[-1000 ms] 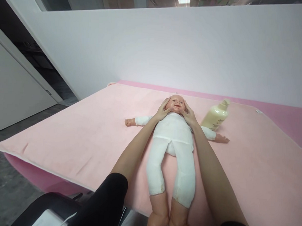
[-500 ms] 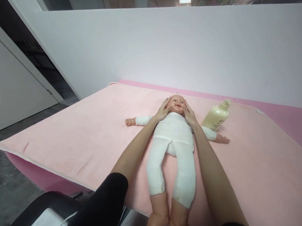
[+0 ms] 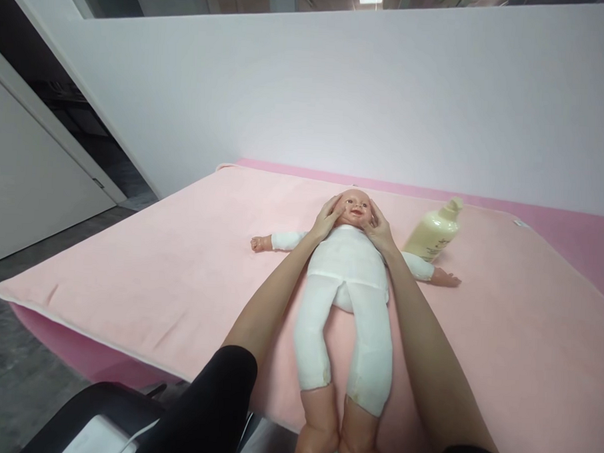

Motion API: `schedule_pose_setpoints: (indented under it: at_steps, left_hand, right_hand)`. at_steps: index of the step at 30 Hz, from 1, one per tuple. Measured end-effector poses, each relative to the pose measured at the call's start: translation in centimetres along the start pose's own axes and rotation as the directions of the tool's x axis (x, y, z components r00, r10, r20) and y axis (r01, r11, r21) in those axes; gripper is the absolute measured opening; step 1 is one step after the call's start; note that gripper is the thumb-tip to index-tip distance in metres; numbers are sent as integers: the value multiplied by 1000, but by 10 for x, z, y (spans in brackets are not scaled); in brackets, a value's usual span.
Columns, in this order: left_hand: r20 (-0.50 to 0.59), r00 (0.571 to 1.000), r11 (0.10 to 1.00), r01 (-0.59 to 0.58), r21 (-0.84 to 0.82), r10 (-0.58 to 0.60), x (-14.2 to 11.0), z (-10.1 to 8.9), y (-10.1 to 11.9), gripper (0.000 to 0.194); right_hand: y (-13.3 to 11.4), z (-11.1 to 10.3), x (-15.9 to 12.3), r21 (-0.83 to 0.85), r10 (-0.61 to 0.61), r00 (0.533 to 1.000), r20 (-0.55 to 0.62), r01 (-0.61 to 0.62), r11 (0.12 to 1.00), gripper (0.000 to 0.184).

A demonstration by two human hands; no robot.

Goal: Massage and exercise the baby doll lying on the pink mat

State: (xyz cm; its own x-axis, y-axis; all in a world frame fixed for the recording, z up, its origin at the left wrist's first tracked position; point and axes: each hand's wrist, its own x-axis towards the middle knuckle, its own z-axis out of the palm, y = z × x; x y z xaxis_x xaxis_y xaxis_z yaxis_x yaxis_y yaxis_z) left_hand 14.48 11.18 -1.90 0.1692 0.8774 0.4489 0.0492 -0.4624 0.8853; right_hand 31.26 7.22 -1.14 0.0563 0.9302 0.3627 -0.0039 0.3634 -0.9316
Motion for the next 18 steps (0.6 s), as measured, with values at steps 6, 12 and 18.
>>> schedule_pose_setpoints:
  at_steps: [6, 12, 18]
  left_hand:
    - [21, 999, 999, 30, 23, -30, -8, -2, 7, 102]
    - [73, 997, 999, 33, 17, -34, -7, -5, 10, 92]
    - [92, 996, 998, 9, 55, -14, -5, -7, 8, 91]
  right_hand:
    - [-7, -2, -3, 10, 57, 998, -11, -57, 998, 111]
    - [-3, -6, 0, 21, 108, 994, -7, -108, 994, 105]
    - [-2, -7, 1, 31, 85, 996, 8, -85, 996, 100]
